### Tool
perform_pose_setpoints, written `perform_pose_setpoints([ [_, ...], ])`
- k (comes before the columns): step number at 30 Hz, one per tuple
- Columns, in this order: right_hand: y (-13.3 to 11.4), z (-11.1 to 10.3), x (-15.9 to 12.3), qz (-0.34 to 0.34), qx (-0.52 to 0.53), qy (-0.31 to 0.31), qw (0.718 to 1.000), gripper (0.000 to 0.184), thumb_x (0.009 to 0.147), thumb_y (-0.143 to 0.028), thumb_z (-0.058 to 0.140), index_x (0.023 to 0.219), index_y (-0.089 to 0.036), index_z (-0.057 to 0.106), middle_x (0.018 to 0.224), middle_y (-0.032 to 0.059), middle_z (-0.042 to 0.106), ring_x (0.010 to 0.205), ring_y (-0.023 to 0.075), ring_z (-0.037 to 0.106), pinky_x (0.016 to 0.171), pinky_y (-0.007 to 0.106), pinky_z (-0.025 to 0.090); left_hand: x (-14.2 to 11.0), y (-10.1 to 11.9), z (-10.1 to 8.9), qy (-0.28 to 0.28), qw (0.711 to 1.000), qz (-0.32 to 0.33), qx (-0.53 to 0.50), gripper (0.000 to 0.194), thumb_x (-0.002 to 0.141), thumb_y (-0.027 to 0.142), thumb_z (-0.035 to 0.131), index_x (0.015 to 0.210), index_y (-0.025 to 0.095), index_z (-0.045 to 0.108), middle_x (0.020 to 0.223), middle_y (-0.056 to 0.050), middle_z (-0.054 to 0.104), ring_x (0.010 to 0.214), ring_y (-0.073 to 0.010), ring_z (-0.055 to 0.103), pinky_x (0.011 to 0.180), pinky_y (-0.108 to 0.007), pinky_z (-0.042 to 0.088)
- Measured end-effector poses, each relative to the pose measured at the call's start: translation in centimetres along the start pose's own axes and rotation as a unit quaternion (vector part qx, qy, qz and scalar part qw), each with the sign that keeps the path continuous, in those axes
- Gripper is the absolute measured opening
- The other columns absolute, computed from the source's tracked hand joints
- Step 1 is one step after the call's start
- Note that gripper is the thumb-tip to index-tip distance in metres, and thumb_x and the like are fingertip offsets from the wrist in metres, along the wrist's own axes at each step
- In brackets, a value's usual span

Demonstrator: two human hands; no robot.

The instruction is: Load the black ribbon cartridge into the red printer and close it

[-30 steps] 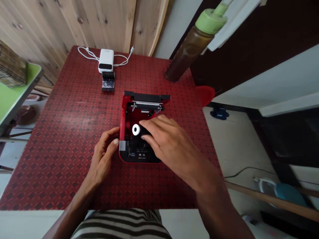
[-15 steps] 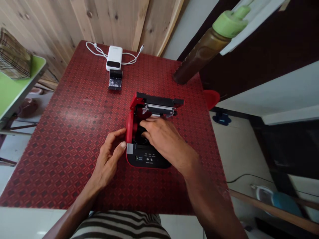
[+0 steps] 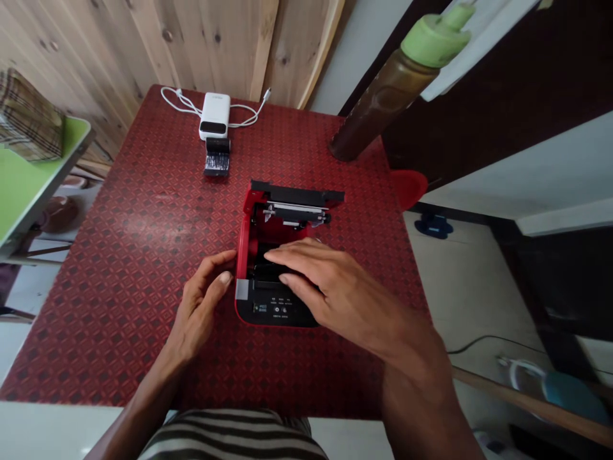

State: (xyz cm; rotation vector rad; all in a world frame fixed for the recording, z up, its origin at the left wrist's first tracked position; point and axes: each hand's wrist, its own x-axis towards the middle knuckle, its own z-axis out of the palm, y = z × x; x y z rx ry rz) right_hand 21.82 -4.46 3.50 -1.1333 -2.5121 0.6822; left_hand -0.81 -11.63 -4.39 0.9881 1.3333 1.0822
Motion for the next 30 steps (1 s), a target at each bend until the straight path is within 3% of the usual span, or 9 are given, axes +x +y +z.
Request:
perform_pose_setpoints([
  [4, 0.1, 0.7, 0.0, -0.014, -0.013, 0.026, 0.999, 0.024, 0.105, -0.001, 0.070, 0.104, -0.021, 0.083, 0.106, 0.0048, 0.087, 0.100, 0.0220, 0.080, 0.097, 0.042, 0.069, 0.0, 0.2, 0.0, 0.008, 0.999, -0.019, -0.034, 0.049, 0.109, 0.060, 0.069, 0.144, 0.027, 0.077, 0.143, -0.011, 0.081, 0.138, -0.0378, 0.072, 0.126, -0.058, 0.049],
  [7, 0.0, 1.1, -0.2, -0.022, -0.016, 0.065, 0.998, 0.023, 0.107, -0.004, 0.070, 0.094, -0.020, 0.080, 0.098, 0.0038, 0.082, 0.093, 0.0207, 0.075, 0.089, 0.039, 0.067, 0.9, 1.0, 0.0, 0.041, 0.999, 0.013, -0.021, 0.049, 0.108, 0.061, 0.070, 0.143, 0.027, 0.078, 0.147, -0.012, 0.078, 0.139, -0.0390, 0.072, 0.122, -0.058, 0.053],
  [14, -2.3, 1.3, -3.3, -0.045, -0.073, 0.201, 0.976, 0.022, 0.107, 0.002, 0.066, 0.105, -0.015, 0.079, 0.098, 0.0069, 0.079, 0.089, 0.0198, 0.071, 0.083, 0.036, 0.064, 6.9, 5.6, 1.4, 0.053, 0.984, 0.171, 0.006, 0.054, 0.106, 0.073, 0.066, 0.138, 0.031, 0.081, 0.150, -0.009, 0.076, 0.145, -0.0369, 0.066, 0.121, -0.052, 0.054],
  [18, -3.2, 2.8, -4.9, -0.054, -0.121, 0.236, 0.963, 0.020, 0.108, 0.000, 0.067, 0.114, -0.015, 0.078, 0.100, 0.0087, 0.081, 0.090, 0.0200, 0.074, 0.082, 0.035, 0.067, 8.4, 7.2, 2.5, 0.035, 0.980, 0.198, -0.006, 0.051, 0.112, 0.069, 0.059, 0.113, 0.024, 0.085, 0.120, -0.009, 0.081, 0.122, -0.0331, 0.075, 0.110, -0.049, 0.056],
  [20, -3.3, 3.6, -5.4, -0.058, -0.140, 0.255, 0.955, 0.023, 0.107, 0.000, 0.066, 0.118, -0.016, 0.077, 0.101, 0.0089, 0.083, 0.091, 0.0208, 0.075, 0.082, 0.036, 0.068, 7.8, 7.1, 2.7, 0.041, 0.981, 0.187, -0.011, 0.043, 0.111, 0.062, 0.067, 0.100, 0.023, 0.081, 0.117, -0.009, 0.081, 0.123, -0.0308, 0.074, 0.112, -0.046, 0.056],
  [23, -3.2, 4.6, -5.7, -0.053, -0.158, 0.276, 0.946, 0.029, 0.105, 0.001, 0.067, 0.122, -0.019, 0.077, 0.101, 0.0080, 0.084, 0.091, 0.0217, 0.076, 0.081, 0.037, 0.069, 6.0, 6.3, 2.5, 0.042, 0.989, 0.144, -0.010, 0.026, 0.100, 0.047, 0.083, 0.092, 0.023, 0.075, 0.134, -0.008, 0.079, 0.141, -0.0316, 0.067, 0.120, -0.044, 0.053],
  [25, -3.1, 5.0, -5.8, -0.053, -0.162, 0.282, 0.944, 0.028, 0.104, 0.001, 0.069, 0.122, -0.018, 0.077, 0.100, 0.0085, 0.084, 0.090, 0.0223, 0.077, 0.080, 0.038, 0.069, 4.5, 5.4, 2.2, 0.038, 0.993, 0.109, -0.022, 0.023, 0.096, 0.043, 0.086, 0.107, 0.025, 0.078, 0.151, -0.008, 0.073, 0.146, -0.0336, 0.066, 0.120, -0.046, 0.055],
  [28, -3.1, 5.4, -5.7, -0.040, -0.158, 0.296, 0.941, 0.023, 0.104, -0.001, 0.072, 0.119, -0.018, 0.075, 0.103, 0.0103, 0.086, 0.095, 0.0240, 0.080, 0.082, 0.039, 0.068, 2.9, 4.0, 1.8, 0.027, 0.997, 0.049, -0.051, 0.055, 0.091, 0.043, 0.090, 0.140, 0.029, 0.071, 0.152, -0.010, 0.074, 0.148, -0.0359, 0.066, 0.121, -0.052, 0.056],
  [30, -3.0, 5.6, -5.5, -0.020, -0.152, 0.306, 0.940, 0.019, 0.105, -0.004, 0.074, 0.114, -0.020, 0.074, 0.116, 0.0128, 0.088, 0.109, 0.0270, 0.083, 0.091, 0.043, 0.069, 2.2, 3.2, 1.7, 0.004, 0.998, 0.016, -0.060, 0.060, 0.093, 0.044, 0.088, 0.147, 0.026, 0.068, 0.156, -0.013, 0.073, 0.152, -0.0372, 0.065, 0.126, -0.054, 0.052],
])
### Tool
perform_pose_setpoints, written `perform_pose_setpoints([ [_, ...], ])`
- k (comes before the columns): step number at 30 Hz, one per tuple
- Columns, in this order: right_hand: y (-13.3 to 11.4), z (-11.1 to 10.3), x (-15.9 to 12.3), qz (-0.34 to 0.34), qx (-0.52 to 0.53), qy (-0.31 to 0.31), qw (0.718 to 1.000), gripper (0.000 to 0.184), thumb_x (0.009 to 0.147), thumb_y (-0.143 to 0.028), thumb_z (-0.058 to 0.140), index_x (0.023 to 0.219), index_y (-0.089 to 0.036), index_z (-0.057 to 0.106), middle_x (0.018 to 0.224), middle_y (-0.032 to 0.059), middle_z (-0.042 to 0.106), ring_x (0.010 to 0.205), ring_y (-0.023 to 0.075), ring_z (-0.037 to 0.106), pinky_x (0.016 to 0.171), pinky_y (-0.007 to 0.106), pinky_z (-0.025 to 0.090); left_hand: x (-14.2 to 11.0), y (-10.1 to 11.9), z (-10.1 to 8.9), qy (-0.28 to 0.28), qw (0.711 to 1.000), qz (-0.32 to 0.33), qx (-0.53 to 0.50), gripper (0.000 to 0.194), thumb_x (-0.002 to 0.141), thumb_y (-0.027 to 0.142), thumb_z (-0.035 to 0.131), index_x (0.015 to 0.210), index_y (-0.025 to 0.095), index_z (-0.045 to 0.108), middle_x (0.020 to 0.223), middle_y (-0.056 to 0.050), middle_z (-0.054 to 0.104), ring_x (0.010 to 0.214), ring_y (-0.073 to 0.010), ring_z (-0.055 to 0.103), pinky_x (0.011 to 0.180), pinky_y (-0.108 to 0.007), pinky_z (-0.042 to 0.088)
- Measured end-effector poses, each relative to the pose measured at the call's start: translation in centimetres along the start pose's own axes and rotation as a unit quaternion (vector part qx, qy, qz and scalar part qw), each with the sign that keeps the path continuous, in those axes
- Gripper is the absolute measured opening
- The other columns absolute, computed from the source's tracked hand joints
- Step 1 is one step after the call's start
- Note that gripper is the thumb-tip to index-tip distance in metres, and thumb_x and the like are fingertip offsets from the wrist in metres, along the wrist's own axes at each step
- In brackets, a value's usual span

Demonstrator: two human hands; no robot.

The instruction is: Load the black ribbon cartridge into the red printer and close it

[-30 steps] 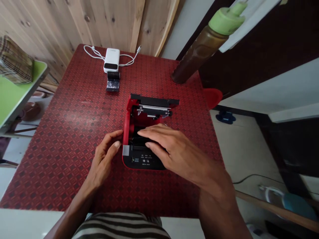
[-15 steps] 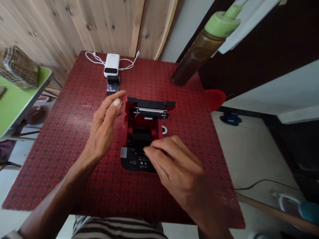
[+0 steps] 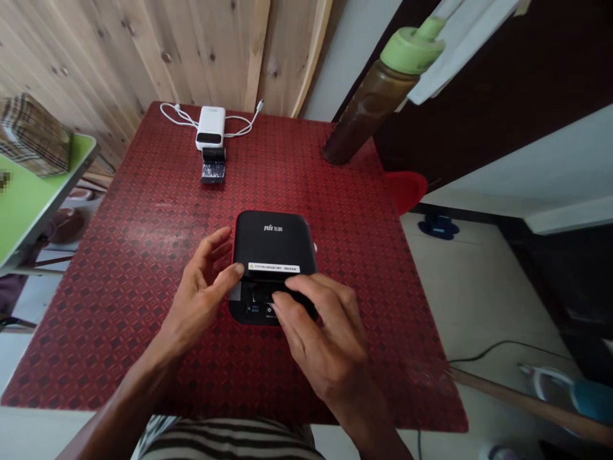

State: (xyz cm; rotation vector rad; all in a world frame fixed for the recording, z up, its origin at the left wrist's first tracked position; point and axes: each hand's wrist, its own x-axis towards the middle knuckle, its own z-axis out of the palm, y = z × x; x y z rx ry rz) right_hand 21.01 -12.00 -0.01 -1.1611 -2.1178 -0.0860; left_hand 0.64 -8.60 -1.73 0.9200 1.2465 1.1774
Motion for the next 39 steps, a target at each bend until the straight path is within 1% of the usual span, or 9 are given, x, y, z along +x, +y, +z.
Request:
perform_pose_setpoints([
  [2, 0.1, 0.2, 0.1, 0.017, 0.016, -0.004, 1.000, 0.015, 0.107, -0.007, 0.072, 0.110, -0.022, 0.073, 0.129, 0.0139, 0.087, 0.124, 0.0291, 0.083, 0.103, 0.047, 0.068, -0.3, -0.4, -0.1, -0.018, 1.000, -0.019, -0.007, 0.062, 0.095, 0.047, 0.086, 0.150, 0.024, 0.067, 0.161, -0.015, 0.071, 0.155, -0.0379, 0.063, 0.130, -0.055, 0.050],
  [4, 0.2, 0.4, 0.3, 0.022, 0.037, -0.015, 0.999, 0.012, 0.110, -0.010, 0.070, 0.110, -0.022, 0.071, 0.133, 0.0132, 0.088, 0.130, 0.0291, 0.083, 0.109, 0.047, 0.067, -0.4, -0.5, -0.2, -0.025, 0.999, -0.023, -0.012, 0.065, 0.095, 0.048, 0.087, 0.151, 0.023, 0.068, 0.162, -0.015, 0.070, 0.155, -0.0379, 0.063, 0.131, -0.055, 0.049],
  [9, 0.1, 0.3, 0.5, 0.021, 0.033, -0.037, 0.999, 0.006, 0.112, -0.017, 0.069, 0.117, -0.020, 0.068, 0.129, 0.0136, 0.089, 0.127, 0.0297, 0.085, 0.107, 0.047, 0.067, -0.4, -0.6, -0.1, -0.031, 0.999, -0.010, -0.013, 0.063, 0.098, 0.048, 0.085, 0.154, 0.025, 0.069, 0.164, -0.013, 0.070, 0.155, -0.0355, 0.064, 0.130, -0.052, 0.052],
  [16, -0.1, 0.0, 0.4, 0.033, 0.040, -0.059, 0.997, 0.010, 0.112, -0.019, 0.068, 0.122, -0.020, 0.068, 0.134, 0.0146, 0.088, 0.129, 0.0299, 0.084, 0.109, 0.047, 0.068, -0.5, -0.7, -0.1, -0.033, 0.999, -0.002, 0.007, 0.064, 0.100, 0.046, 0.083, 0.158, 0.024, 0.066, 0.167, -0.014, 0.068, 0.155, -0.0360, 0.064, 0.127, -0.050, 0.055],
  [23, -0.2, 0.4, -0.4, 0.052, 0.076, -0.031, 0.995, 0.022, 0.111, -0.016, 0.070, 0.132, -0.018, 0.069, 0.138, 0.0164, 0.086, 0.135, 0.0301, 0.081, 0.113, 0.049, 0.068, -0.8, -1.0, -0.3, -0.015, 1.000, -0.012, 0.016, 0.063, 0.101, 0.050, 0.084, 0.158, 0.027, 0.068, 0.168, -0.011, 0.068, 0.156, -0.0348, 0.063, 0.130, -0.050, 0.052],
  [26, -0.2, 0.3, -1.8, 0.087, 0.087, 0.025, 0.992, 0.041, 0.107, -0.013, 0.074, 0.147, -0.019, 0.066, 0.142, 0.0178, 0.082, 0.138, 0.0308, 0.078, 0.112, 0.051, 0.068, -1.7, -1.3, -0.5, -0.016, 1.000, -0.013, 0.007, 0.060, 0.104, 0.050, 0.081, 0.159, 0.030, 0.068, 0.168, -0.009, 0.068, 0.157, -0.0343, 0.062, 0.129, -0.050, 0.053],
  [30, -0.4, 0.7, -5.6, 0.181, 0.097, 0.103, 0.973, 0.058, 0.104, -0.018, 0.076, 0.160, -0.023, 0.061, 0.146, 0.0184, 0.076, 0.136, 0.0329, 0.075, 0.107, 0.053, 0.070, -2.8, -1.5, -1.0, -0.027, 0.999, -0.023, 0.010, 0.059, 0.103, 0.049, 0.083, 0.159, 0.036, 0.070, 0.167, -0.007, 0.069, 0.156, -0.0373, 0.064, 0.119, -0.050, 0.061],
  [35, -1.7, 2.9, -9.9, 0.291, 0.126, 0.059, 0.947, 0.068, 0.106, -0.042, 0.074, 0.168, -0.022, 0.052, 0.150, 0.0213, 0.072, 0.133, 0.0359, 0.076, 0.102, 0.054, 0.071, -3.0, -1.1, -1.1, -0.010, 0.999, -0.037, 0.023, 0.057, 0.102, 0.048, 0.084, 0.156, 0.036, 0.073, 0.160, -0.008, 0.074, 0.146, -0.0371, 0.071, 0.113, -0.051, 0.065],
  [39, -2.5, 4.2, -10.3, 0.308, 0.122, 0.052, 0.942, 0.058, 0.109, -0.040, 0.071, 0.161, -0.022, 0.055, 0.140, 0.0188, 0.076, 0.125, 0.0331, 0.079, 0.100, 0.050, 0.072, -3.0, -1.0, -0.9, -0.012, 0.999, -0.025, 0.029, 0.057, 0.103, 0.048, 0.082, 0.156, 0.033, 0.071, 0.159, -0.009, 0.074, 0.140, -0.0345, 0.075, 0.110, -0.047, 0.066],
])
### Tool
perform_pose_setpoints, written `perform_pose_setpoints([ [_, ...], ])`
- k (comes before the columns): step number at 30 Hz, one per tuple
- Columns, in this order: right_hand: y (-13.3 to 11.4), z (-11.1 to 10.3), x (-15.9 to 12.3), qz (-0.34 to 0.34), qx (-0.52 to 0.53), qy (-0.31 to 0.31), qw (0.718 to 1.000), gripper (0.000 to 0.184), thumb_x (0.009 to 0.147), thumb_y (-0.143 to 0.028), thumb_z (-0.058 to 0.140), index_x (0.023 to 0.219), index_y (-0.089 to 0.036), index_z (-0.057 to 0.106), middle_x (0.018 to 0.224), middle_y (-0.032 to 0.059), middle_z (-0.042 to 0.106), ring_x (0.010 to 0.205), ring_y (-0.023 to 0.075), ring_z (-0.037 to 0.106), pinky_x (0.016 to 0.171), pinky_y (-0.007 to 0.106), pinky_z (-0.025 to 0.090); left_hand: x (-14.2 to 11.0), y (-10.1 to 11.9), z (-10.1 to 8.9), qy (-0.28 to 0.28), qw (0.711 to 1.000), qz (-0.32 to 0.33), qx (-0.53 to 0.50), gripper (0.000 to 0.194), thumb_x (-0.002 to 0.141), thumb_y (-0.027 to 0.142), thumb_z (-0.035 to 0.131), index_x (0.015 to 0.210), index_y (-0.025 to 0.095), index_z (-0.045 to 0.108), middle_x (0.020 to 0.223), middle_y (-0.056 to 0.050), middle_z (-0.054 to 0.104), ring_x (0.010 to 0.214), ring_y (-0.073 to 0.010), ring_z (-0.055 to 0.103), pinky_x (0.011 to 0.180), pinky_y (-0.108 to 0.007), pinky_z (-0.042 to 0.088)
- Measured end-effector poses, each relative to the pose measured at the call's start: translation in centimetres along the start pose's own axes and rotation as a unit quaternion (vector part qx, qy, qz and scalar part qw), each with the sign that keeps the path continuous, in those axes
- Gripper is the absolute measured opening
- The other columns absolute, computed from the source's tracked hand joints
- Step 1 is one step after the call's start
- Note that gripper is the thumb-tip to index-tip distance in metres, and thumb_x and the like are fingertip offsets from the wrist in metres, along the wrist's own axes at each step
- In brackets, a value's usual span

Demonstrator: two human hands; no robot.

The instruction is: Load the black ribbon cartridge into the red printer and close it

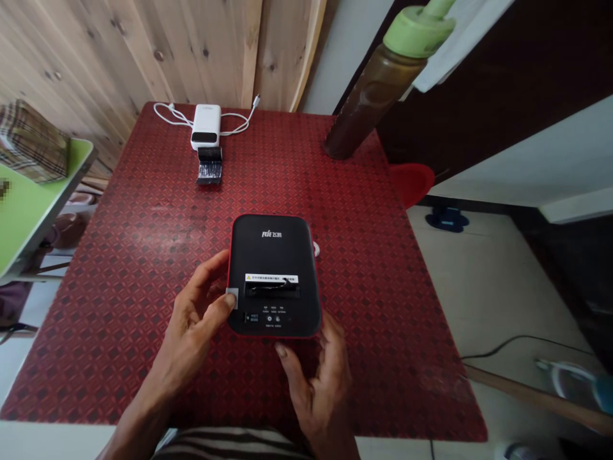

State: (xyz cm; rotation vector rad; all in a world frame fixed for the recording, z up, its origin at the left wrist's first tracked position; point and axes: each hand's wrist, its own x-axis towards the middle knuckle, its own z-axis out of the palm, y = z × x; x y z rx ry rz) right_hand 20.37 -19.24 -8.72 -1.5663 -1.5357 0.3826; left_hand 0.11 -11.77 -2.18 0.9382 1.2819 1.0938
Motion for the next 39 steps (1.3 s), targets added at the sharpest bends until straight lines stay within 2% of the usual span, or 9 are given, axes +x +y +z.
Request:
perform_pose_setpoints([
  [3, -0.2, 0.1, 0.5, -0.004, -0.016, 0.008, 1.000, 0.050, 0.111, -0.039, 0.069, 0.157, -0.023, 0.057, 0.137, 0.0169, 0.078, 0.122, 0.0315, 0.081, 0.098, 0.048, 0.072, -0.1, 0.0, 0.2, 0.006, 1.000, -0.007, -0.003, 0.056, 0.104, 0.047, 0.082, 0.156, 0.032, 0.071, 0.162, -0.009, 0.072, 0.140, -0.0343, 0.075, 0.108, -0.045, 0.067],
  [9, 0.2, -0.2, 1.1, -0.006, -0.037, -0.017, 0.999, 0.042, 0.115, -0.042, 0.066, 0.152, -0.023, 0.059, 0.132, 0.0154, 0.079, 0.118, 0.0295, 0.082, 0.095, 0.043, 0.072, -0.3, 0.2, 0.7, 0.025, 0.999, -0.021, -0.017, 0.055, 0.105, 0.046, 0.081, 0.157, 0.032, 0.071, 0.168, -0.009, 0.068, 0.158, -0.0382, 0.061, 0.110, -0.044, 0.066],
  [22, 0.6, 0.3, 1.4, -0.016, -0.033, 0.001, 0.999, 0.039, 0.115, -0.042, 0.064, 0.149, -0.024, 0.061, 0.130, 0.0143, 0.080, 0.117, 0.0295, 0.082, 0.093, 0.041, 0.071, -0.2, 0.4, 1.3, 0.023, 0.998, -0.033, -0.045, 0.059, 0.104, 0.044, 0.081, 0.160, 0.030, 0.069, 0.162, -0.010, 0.073, 0.148, -0.0343, 0.071, 0.117, -0.044, 0.062],
  [27, 0.9, -1.5, 1.6, -0.007, -0.022, -0.036, 0.999, 0.048, 0.112, -0.045, 0.067, 0.155, -0.026, 0.061, 0.136, 0.0149, 0.080, 0.118, 0.0317, 0.083, 0.092, 0.045, 0.072, -0.5, 0.0, 1.0, 0.012, 0.999, -0.026, -0.040, 0.058, 0.105, 0.048, 0.079, 0.161, 0.033, 0.068, 0.166, -0.009, 0.070, 0.149, -0.0351, 0.070, 0.117, -0.046, 0.062],
  [29, 1.0, -3.1, 2.6, -0.017, -0.023, -0.035, 0.999, 0.049, 0.114, -0.042, 0.064, 0.160, -0.025, 0.060, 0.142, 0.0160, 0.079, 0.116, 0.0303, 0.083, 0.090, 0.044, 0.072, -0.5, -0.2, 0.7, 0.003, 0.999, -0.018, -0.031, 0.058, 0.106, 0.050, 0.079, 0.160, 0.033, 0.068, 0.166, -0.009, 0.069, 0.149, -0.0357, 0.069, 0.117, -0.046, 0.062],
  [31, 0.5, -4.4, 4.6, -0.053, -0.029, -0.010, 0.998, 0.043, 0.115, -0.031, 0.060, 0.158, -0.025, 0.063, 0.143, 0.0152, 0.079, 0.115, 0.0275, 0.083, 0.091, 0.042, 0.072, -0.4, -0.5, 0.3, -0.009, 1.000, -0.011, -0.025, 0.059, 0.106, 0.052, 0.078, 0.161, 0.033, 0.067, 0.167, -0.009, 0.068, 0.150, -0.0370, 0.068, 0.115, -0.046, 0.063],
  [33, -0.5, -5.1, 7.4, -0.112, -0.046, 0.011, 0.993, 0.036, 0.112, -0.016, 0.064, 0.147, -0.025, 0.070, 0.134, 0.0111, 0.082, 0.121, 0.0259, 0.081, 0.104, 0.043, 0.068, -0.2, -1.0, 0.0, -0.020, 0.999, -0.002, -0.024, 0.061, 0.107, 0.053, 0.077, 0.163, 0.033, 0.065, 0.168, -0.010, 0.067, 0.152, -0.0386, 0.066, 0.115, -0.047, 0.063],
  [36, -2.2, -4.5, 11.9, -0.227, -0.046, -0.055, 0.971, 0.032, 0.109, -0.003, 0.067, 0.132, -0.024, 0.075, 0.122, 0.0073, 0.085, 0.115, 0.0210, 0.080, 0.107, 0.039, 0.066, 0.0, -1.9, -0.3, -0.026, 0.999, 0.025, -0.029, 0.061, 0.107, 0.054, 0.076, 0.163, 0.032, 0.065, 0.168, -0.011, 0.066, 0.151, -0.0401, 0.066, 0.117, -0.051, 0.061],
  [39, -3.8, -2.5, 15.3, -0.285, -0.083, -0.154, 0.943, 0.023, 0.108, -0.002, 0.068, 0.118, -0.021, 0.078, 0.120, 0.0092, 0.087, 0.111, 0.0245, 0.081, 0.105, 0.043, 0.067, 0.1, -2.6, -0.3, -0.031, 0.997, 0.055, -0.032, 0.060, 0.108, 0.056, 0.073, 0.163, 0.032, 0.065, 0.168, -0.010, 0.065, 0.151, -0.0406, 0.065, 0.121, -0.055, 0.057],
])
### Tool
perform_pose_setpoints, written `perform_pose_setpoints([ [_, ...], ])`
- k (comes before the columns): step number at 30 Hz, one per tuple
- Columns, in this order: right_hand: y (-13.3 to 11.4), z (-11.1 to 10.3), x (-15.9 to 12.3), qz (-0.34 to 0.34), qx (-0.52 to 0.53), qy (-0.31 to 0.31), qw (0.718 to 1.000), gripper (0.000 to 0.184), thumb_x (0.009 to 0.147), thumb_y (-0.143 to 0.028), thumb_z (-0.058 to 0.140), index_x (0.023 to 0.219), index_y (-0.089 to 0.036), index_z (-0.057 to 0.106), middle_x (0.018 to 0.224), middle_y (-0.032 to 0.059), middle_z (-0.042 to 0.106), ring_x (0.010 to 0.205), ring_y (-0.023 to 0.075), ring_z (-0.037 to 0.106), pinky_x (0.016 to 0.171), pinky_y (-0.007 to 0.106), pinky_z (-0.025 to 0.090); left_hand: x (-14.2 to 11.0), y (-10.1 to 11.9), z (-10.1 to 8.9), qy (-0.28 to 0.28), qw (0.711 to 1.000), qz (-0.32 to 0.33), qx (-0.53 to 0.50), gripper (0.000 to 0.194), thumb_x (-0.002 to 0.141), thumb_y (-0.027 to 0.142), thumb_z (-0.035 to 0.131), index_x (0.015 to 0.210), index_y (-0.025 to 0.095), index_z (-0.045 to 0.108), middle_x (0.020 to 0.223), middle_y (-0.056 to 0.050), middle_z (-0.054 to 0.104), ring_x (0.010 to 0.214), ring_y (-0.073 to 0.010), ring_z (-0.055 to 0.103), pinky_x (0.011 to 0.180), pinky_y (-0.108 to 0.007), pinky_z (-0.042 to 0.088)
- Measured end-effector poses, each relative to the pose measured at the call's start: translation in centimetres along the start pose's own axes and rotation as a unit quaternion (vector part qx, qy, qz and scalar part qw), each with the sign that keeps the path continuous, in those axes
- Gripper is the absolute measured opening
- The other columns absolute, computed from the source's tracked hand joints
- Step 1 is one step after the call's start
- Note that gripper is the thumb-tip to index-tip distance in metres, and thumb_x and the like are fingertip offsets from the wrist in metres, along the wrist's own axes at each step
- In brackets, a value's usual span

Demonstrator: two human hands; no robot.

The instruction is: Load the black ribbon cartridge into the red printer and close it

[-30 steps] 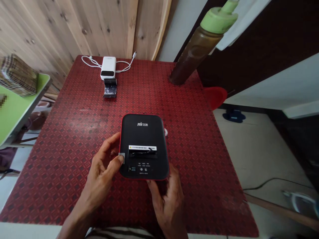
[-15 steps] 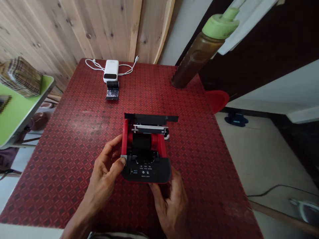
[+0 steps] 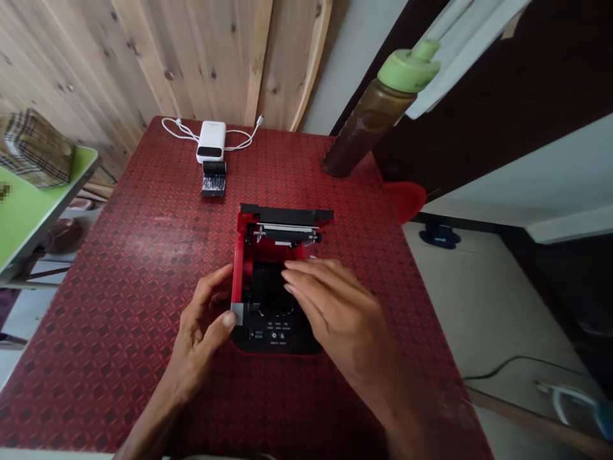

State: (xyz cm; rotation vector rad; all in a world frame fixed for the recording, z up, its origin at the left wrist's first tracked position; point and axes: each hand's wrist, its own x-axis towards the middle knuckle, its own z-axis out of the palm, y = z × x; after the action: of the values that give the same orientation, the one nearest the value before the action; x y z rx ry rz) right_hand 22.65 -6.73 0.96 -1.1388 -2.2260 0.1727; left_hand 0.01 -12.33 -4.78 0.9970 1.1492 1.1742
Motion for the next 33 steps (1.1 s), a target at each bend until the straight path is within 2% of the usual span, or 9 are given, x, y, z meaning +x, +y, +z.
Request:
perform_pose_setpoints([
  [5, -1.0, 1.4, 5.1, 0.047, -0.063, -0.298, 0.951, 0.020, 0.110, -0.004, 0.063, 0.112, -0.015, 0.079, 0.123, 0.0137, 0.085, 0.119, 0.0316, 0.081, 0.108, 0.048, 0.065, 0.0, -0.1, -0.1, -0.010, 1.000, 0.007, 0.006, 0.059, 0.110, 0.058, 0.069, 0.164, 0.034, 0.063, 0.171, -0.008, 0.062, 0.155, -0.0400, 0.060, 0.126, -0.057, 0.051],
  [8, -1.8, 1.9, 7.0, 0.084, -0.096, -0.364, 0.923, 0.032, 0.110, 0.000, 0.055, 0.128, -0.013, 0.077, 0.128, 0.0162, 0.083, 0.118, 0.0327, 0.081, 0.101, 0.047, 0.065, 0.0, 0.0, -0.1, -0.011, 1.000, 0.000, 0.001, 0.059, 0.110, 0.058, 0.069, 0.163, 0.033, 0.064, 0.168, -0.009, 0.064, 0.153, -0.0406, 0.060, 0.123, -0.058, 0.053],
  [11, -1.5, 2.6, 7.4, 0.079, -0.110, -0.366, 0.921, 0.037, 0.109, 0.001, 0.050, 0.128, -0.013, 0.078, 0.122, 0.0170, 0.084, 0.111, 0.0317, 0.083, 0.094, 0.044, 0.065, 0.0, 0.0, -0.1, -0.006, 1.000, -0.003, -0.003, 0.059, 0.110, 0.058, 0.069, 0.162, 0.033, 0.065, 0.170, -0.010, 0.063, 0.154, -0.0409, 0.060, 0.127, -0.059, 0.050],
  [18, -0.3, 3.4, 4.8, 0.009, -0.131, -0.203, 0.970, 0.031, 0.099, 0.000, 0.058, 0.115, -0.019, 0.077, 0.105, 0.0136, 0.084, 0.090, 0.0305, 0.080, 0.075, 0.042, 0.063, 0.0, 0.4, 0.1, 0.006, 1.000, -0.021, 0.003, 0.057, 0.110, 0.056, 0.070, 0.161, 0.031, 0.065, 0.166, -0.012, 0.065, 0.153, -0.0392, 0.062, 0.131, -0.058, 0.047],
  [22, -1.8, 1.5, 3.4, -0.003, -0.125, -0.091, 0.988, 0.019, 0.102, -0.007, 0.063, 0.108, -0.021, 0.075, 0.097, 0.0088, 0.083, 0.086, 0.0272, 0.078, 0.075, 0.041, 0.063, 0.1, 0.5, 0.1, 0.011, 1.000, -0.018, 0.012, 0.058, 0.109, 0.056, 0.072, 0.160, 0.031, 0.067, 0.165, -0.011, 0.066, 0.150, -0.0386, 0.065, 0.124, -0.054, 0.054],
  [25, -2.1, -0.9, 1.8, 0.032, -0.041, 0.020, 0.998, 0.016, 0.108, -0.016, 0.066, 0.121, -0.021, 0.075, 0.105, 0.0072, 0.086, 0.094, 0.0249, 0.081, 0.087, 0.041, 0.067, 0.1, 0.5, 0.0, 0.012, 1.000, -0.021, 0.004, 0.057, 0.107, 0.055, 0.074, 0.160, 0.032, 0.068, 0.165, -0.010, 0.068, 0.149, -0.0393, 0.067, 0.117, -0.050, 0.059],
  [28, -0.7, -2.7, -1.2, 0.143, 0.044, 0.123, 0.981, 0.021, 0.105, -0.026, 0.079, 0.126, -0.029, 0.079, 0.113, 0.0028, 0.087, 0.101, 0.0228, 0.082, 0.095, 0.041, 0.068, 0.0, 0.6, -0.1, 0.020, 0.999, -0.034, 0.000, 0.058, 0.107, 0.055, 0.075, 0.160, 0.033, 0.069, 0.163, -0.009, 0.071, 0.148, -0.0386, 0.069, 0.114, -0.046, 0.061],
  [31, 1.2, -2.5, -5.1, 0.302, 0.131, 0.227, 0.917, 0.027, 0.096, -0.034, 0.090, 0.122, -0.032, 0.084, 0.113, 0.0026, 0.089, 0.096, 0.0223, 0.084, 0.083, 0.038, 0.070, 0.0, 0.6, -0.1, 0.025, 0.999, -0.036, 0.008, 0.059, 0.106, 0.055, 0.076, 0.160, 0.032, 0.069, 0.159, -0.009, 0.074, 0.145, -0.0378, 0.071, 0.110, -0.044, 0.063],
  [33, 2.0, -1.4, -7.7, 0.351, 0.189, 0.246, 0.884, 0.028, 0.092, -0.036, 0.093, 0.118, -0.030, 0.086, 0.111, 0.0035, 0.090, 0.096, 0.0229, 0.086, 0.086, 0.037, 0.072, 0.1, 0.6, -0.1, 0.028, 0.999, -0.031, 0.015, 0.060, 0.105, 0.055, 0.077, 0.159, 0.031, 0.070, 0.155, -0.010, 0.077, 0.140, -0.0381, 0.074, 0.106, -0.044, 0.064],
])
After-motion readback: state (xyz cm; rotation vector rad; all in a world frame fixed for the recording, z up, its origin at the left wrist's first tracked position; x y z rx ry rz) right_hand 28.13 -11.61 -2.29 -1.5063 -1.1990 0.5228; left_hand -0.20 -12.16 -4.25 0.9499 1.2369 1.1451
